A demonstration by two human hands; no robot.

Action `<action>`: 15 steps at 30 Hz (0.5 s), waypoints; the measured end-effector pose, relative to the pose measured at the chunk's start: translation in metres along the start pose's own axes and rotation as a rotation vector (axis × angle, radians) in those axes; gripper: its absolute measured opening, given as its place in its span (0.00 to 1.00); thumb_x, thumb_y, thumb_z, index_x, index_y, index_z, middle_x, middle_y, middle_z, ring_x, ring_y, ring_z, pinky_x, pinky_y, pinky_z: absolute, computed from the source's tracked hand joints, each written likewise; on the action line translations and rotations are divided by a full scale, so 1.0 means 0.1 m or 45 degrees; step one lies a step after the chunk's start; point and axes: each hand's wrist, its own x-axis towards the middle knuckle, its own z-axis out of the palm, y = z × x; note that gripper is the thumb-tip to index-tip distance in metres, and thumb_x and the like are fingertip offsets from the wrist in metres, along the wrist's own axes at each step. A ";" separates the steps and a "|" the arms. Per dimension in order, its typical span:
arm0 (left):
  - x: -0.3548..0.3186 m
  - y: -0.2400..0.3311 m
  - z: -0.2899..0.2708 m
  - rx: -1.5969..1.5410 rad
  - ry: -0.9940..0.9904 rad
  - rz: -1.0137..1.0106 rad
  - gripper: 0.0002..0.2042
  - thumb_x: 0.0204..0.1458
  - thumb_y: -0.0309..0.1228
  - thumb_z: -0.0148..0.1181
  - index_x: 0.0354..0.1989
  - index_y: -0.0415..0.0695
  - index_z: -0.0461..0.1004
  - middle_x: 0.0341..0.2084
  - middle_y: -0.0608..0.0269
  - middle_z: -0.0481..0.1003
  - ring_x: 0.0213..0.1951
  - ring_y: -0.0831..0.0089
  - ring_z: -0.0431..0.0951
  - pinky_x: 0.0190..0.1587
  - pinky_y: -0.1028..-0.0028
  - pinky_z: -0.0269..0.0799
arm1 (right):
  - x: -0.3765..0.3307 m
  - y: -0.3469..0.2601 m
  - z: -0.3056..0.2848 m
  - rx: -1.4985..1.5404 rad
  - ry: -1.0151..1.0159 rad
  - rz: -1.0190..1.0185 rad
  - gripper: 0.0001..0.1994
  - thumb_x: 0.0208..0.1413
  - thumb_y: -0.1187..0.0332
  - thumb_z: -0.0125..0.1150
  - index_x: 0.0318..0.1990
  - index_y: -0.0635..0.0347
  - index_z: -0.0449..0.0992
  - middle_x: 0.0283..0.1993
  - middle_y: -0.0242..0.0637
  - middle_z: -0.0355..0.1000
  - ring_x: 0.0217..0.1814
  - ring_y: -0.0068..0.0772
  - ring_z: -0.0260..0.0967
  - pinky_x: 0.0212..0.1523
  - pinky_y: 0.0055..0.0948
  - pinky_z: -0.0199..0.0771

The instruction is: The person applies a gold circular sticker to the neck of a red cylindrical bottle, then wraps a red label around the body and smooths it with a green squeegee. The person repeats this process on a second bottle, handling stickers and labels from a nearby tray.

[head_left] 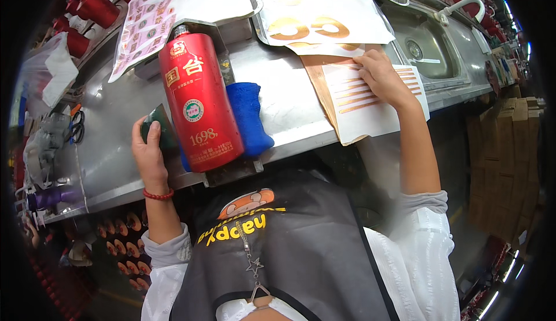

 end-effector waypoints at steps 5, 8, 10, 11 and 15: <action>-0.05 -0.01 -0.06 0.305 -0.038 0.105 0.12 0.62 0.31 0.60 0.50 0.37 0.72 0.37 0.67 0.76 0.38 0.81 0.72 0.44 0.78 0.70 | 0.18 0.07 -0.08 0.075 -0.238 0.046 0.08 0.56 0.71 0.64 0.39 0.64 0.75 0.43 0.44 0.71 0.54 0.47 0.63 0.56 0.39 0.66; -0.05 0.01 -0.08 0.665 0.069 0.021 0.17 0.61 0.35 0.61 0.54 0.38 0.71 0.43 0.57 0.77 0.45 0.71 0.75 0.51 0.70 0.70 | 0.20 0.16 -0.04 0.043 -0.198 0.033 0.06 0.54 0.71 0.66 0.35 0.63 0.76 0.41 0.43 0.71 0.49 0.45 0.65 0.53 0.38 0.67; -0.05 0.04 -0.06 1.081 0.132 0.421 0.20 0.61 0.37 0.60 0.57 0.39 0.71 0.49 0.52 0.75 0.50 0.63 0.73 0.56 0.64 0.66 | 0.22 0.18 0.02 0.255 -0.163 0.001 0.05 0.53 0.72 0.66 0.34 0.63 0.77 0.39 0.41 0.71 0.46 0.44 0.66 0.51 0.38 0.66; -0.06 0.08 -0.05 1.281 0.206 0.524 0.21 0.61 0.38 0.60 0.59 0.40 0.70 0.52 0.50 0.74 0.53 0.59 0.73 0.59 0.62 0.64 | 0.21 0.14 0.05 0.263 -0.047 -0.098 0.05 0.54 0.73 0.65 0.34 0.64 0.76 0.37 0.40 0.70 0.45 0.43 0.66 0.49 0.36 0.66; -0.28 0.44 0.04 0.873 0.063 0.597 0.22 0.62 0.40 0.58 0.61 0.42 0.70 0.56 0.48 0.70 0.59 0.54 0.68 0.64 0.60 0.56 | 0.16 -0.45 -0.03 0.164 0.198 -0.121 0.04 0.56 0.75 0.64 0.34 0.66 0.75 0.36 0.37 0.67 0.45 0.38 0.65 0.45 0.33 0.66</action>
